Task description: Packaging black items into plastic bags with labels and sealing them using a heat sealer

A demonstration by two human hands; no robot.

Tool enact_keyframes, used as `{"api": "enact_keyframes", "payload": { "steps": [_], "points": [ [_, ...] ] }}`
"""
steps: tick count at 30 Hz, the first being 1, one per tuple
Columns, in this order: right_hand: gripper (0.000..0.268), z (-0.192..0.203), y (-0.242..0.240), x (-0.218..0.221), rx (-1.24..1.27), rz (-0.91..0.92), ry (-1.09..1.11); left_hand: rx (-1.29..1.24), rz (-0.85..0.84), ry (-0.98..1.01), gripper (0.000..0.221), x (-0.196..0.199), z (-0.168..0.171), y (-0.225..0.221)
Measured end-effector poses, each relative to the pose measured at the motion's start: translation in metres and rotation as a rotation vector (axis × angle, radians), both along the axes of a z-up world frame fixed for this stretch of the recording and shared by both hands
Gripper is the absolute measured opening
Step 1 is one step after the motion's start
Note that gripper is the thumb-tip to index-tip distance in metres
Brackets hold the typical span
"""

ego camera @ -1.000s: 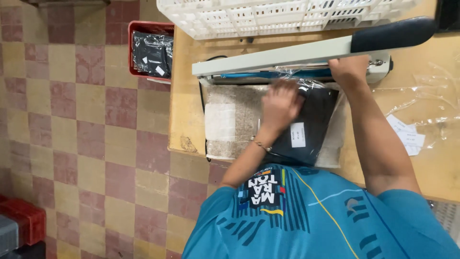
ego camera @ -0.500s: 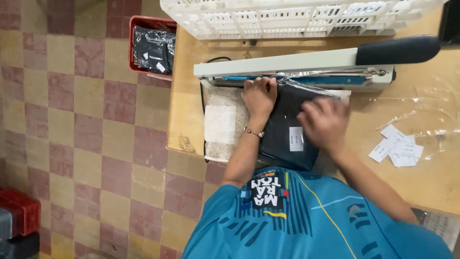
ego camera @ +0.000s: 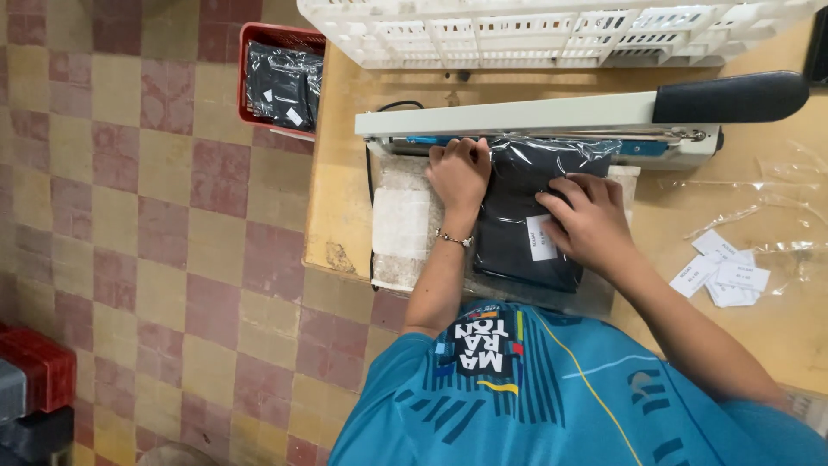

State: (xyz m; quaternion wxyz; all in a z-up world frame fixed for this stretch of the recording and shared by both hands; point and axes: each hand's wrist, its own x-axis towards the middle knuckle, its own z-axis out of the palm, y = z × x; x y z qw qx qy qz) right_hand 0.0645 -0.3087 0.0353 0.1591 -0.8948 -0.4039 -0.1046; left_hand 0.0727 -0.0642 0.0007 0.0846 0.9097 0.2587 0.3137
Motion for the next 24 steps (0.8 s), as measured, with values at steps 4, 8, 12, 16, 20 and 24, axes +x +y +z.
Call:
{"api": "enact_keyframes", "payload": {
  "steps": [4, 8, 12, 16, 20, 24],
  "points": [
    [0.023, 0.048, 0.011, 0.020, 0.097, 0.147, -0.083, 0.001, -0.004, -0.008, 0.021, -0.001, 0.005, 0.000],
    [0.011, 0.092, 0.042, 0.074, 0.180, 0.171, -0.408, 0.002, 0.005, -0.022, 0.022, 0.002, 0.006, 0.002],
    [0.034, 0.095, 0.081, 0.124, 0.093, 0.024, -0.512, -0.010, 0.046, -0.005, 0.024, -0.002, 0.010, 0.000],
    [0.047, 0.053, 0.086, 0.133, -0.215, -0.137, -0.140, -0.172, 0.002, 0.118, 0.029, -0.010, 0.004, 0.003],
    [0.048, 0.039, 0.083, 0.136, -0.202, -0.154, 0.083, -0.071, -0.053, 0.031, 0.032, -0.024, 0.042, 0.005],
    [0.048, 0.032, 0.083, 0.136, -0.200, -0.133, 0.035, 0.018, -0.201, -0.142, 0.031, -0.019, 0.103, 0.021]
  ]
}}
